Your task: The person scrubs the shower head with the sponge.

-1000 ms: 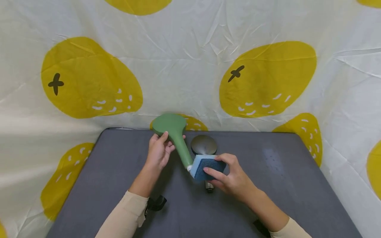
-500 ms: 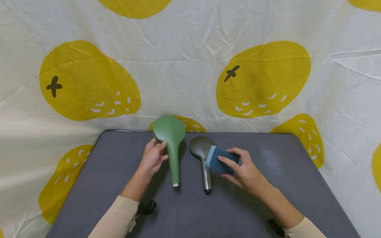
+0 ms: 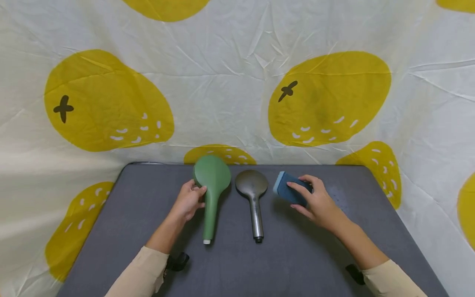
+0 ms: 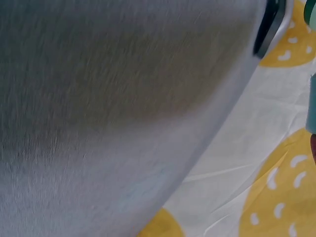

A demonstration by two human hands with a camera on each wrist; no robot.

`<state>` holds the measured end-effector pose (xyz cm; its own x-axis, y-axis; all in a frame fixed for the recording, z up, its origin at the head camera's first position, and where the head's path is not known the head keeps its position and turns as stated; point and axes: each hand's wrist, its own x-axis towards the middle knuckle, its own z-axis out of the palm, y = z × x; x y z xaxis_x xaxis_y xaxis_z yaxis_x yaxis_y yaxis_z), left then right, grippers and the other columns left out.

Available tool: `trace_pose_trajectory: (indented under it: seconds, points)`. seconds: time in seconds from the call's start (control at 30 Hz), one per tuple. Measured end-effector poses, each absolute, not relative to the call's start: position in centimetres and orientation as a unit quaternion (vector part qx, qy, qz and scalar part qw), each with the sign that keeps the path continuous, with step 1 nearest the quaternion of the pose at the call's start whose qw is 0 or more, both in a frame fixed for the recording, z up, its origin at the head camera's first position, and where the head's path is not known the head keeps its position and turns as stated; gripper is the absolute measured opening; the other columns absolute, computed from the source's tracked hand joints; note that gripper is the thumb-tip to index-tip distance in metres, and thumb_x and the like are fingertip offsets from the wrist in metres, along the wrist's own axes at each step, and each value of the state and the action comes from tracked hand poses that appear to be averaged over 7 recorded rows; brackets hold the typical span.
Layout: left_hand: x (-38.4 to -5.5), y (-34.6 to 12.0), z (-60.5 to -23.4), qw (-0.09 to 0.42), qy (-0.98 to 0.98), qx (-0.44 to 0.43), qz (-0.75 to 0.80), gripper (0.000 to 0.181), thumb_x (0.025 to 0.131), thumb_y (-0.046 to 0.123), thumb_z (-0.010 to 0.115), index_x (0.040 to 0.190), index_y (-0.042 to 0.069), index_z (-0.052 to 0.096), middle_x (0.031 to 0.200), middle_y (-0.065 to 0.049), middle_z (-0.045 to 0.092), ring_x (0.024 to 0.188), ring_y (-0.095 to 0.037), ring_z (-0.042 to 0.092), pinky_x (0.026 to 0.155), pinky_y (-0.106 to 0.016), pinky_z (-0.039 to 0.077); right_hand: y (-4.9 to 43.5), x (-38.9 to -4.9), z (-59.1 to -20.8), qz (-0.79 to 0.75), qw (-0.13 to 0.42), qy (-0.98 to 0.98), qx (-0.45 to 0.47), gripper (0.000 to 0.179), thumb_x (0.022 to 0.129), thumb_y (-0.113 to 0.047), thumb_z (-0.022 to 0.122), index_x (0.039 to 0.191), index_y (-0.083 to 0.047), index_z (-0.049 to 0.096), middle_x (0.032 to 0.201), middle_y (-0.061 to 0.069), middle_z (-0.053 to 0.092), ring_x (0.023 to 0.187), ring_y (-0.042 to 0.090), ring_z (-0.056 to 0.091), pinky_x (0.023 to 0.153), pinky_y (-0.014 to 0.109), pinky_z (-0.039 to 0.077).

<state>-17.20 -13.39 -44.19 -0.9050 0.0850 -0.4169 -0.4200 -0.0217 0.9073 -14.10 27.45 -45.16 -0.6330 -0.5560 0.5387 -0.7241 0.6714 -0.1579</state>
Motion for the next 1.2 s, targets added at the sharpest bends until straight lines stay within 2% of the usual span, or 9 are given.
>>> trace_pose_trajectory:
  seconds: [0.2,0.3,0.37,0.43,0.5,0.57,0.73,0.97,1.2]
  points:
    - [-17.3,-13.8,-45.0,0.205,0.691,-0.126,0.681,0.043,0.107,0.005,0.047,0.148,-0.009,0.041,0.118,-0.019,0.061,0.097,-0.021,0.064,0.073,-0.034,0.059,28.4,-15.3,-45.2,0.193,0.215,-0.893,0.344,0.062,0.103,-0.057,0.046,0.136,-0.006,0.061,0.122,0.036,0.052,0.107,0.048,0.051,0.080,0.060,0.050]
    - [-17.5,-13.9,-45.5,0.212,0.691,-0.125,0.680,0.043,0.107,0.005,0.046,0.147,-0.011,0.041,0.118,-0.020,0.061,0.097,-0.021,0.065,0.078,-0.038,0.060,28.6,-15.7,-45.1,0.195,0.197,-0.904,0.324,0.058,0.098,-0.051,0.062,0.137,-0.007,0.061,0.123,0.035,0.052,0.106,0.048,0.051,0.080,0.060,0.050]
    - [-17.6,-13.9,-46.0,0.215,0.692,-0.125,0.677,0.043,0.107,0.004,0.045,0.147,-0.011,0.040,0.118,-0.021,0.061,0.099,-0.023,0.065,0.080,-0.040,0.061,28.7,-15.9,-45.0,0.191,0.187,-0.912,0.312,0.059,0.090,-0.038,0.080,0.137,-0.008,0.060,0.124,0.035,0.052,0.106,0.047,0.052,0.080,0.060,0.050]
    - [-17.7,-14.1,-46.5,0.219,0.689,-0.126,0.679,0.043,0.107,0.003,0.045,0.147,-0.012,0.039,0.119,-0.020,0.060,0.101,-0.024,0.063,0.082,-0.043,0.061,28.7,-16.0,-45.1,0.185,0.181,-0.916,0.306,0.069,0.077,-0.022,0.093,0.137,-0.008,0.061,0.124,0.035,0.053,0.106,0.048,0.052,0.081,0.061,0.050]
    - [-17.8,-14.2,-47.1,0.224,0.685,-0.129,0.681,0.042,0.107,0.002,0.044,0.146,-0.012,0.039,0.117,-0.020,0.059,0.100,-0.024,0.063,0.082,-0.045,0.062,28.8,-16.2,-45.1,0.178,0.180,-0.918,0.305,0.078,0.067,-0.012,0.097,0.136,-0.007,0.061,0.123,0.035,0.053,0.105,0.048,0.053,0.080,0.061,0.051]
    - [-17.8,-14.3,-47.6,0.227,0.680,-0.130,0.685,0.040,0.107,0.001,0.044,0.144,-0.014,0.039,0.114,-0.019,0.059,0.098,-0.025,0.063,0.081,-0.046,0.062,28.8,-16.4,-45.1,0.173,0.179,-0.919,0.307,0.080,0.064,-0.010,0.098,0.136,-0.006,0.062,0.122,0.036,0.054,0.104,0.049,0.053,0.081,0.061,0.050]
    - [-17.8,-14.4,-48.0,0.222,0.683,-0.141,0.682,0.038,0.107,0.001,0.044,0.140,-0.015,0.036,0.113,-0.022,0.056,0.098,-0.028,0.064,0.080,-0.047,0.064,29.0,-16.6,-45.1,0.172,0.156,-0.933,0.277,0.072,0.073,-0.014,0.094,0.136,-0.006,0.062,0.122,0.036,0.053,0.103,0.049,0.053,0.081,0.061,0.050]
    - [-18.1,-14.7,-48.1,0.203,0.737,-0.155,0.626,0.052,0.106,0.004,0.050,0.148,-0.012,0.025,0.121,-0.032,0.052,0.093,-0.031,0.063,0.072,-0.044,0.064,28.9,-16.7,-44.0,0.158,0.064,-0.968,0.183,0.062,0.088,-0.023,0.084,0.142,-0.006,0.058,0.128,0.035,0.047,0.105,0.053,0.051,0.082,0.065,0.050]
    - [-18.1,-15.5,-48.4,0.203,0.768,-0.145,0.589,0.061,0.106,0.006,0.050,0.157,-0.007,0.019,0.114,-0.028,0.049,0.083,-0.030,0.065,0.066,-0.045,0.065,28.4,-17.4,-43.6,0.140,0.005,-0.982,0.128,0.060,0.094,-0.028,0.077,0.145,-0.005,0.054,0.129,0.037,0.045,0.106,0.056,0.049,0.083,0.066,0.050]
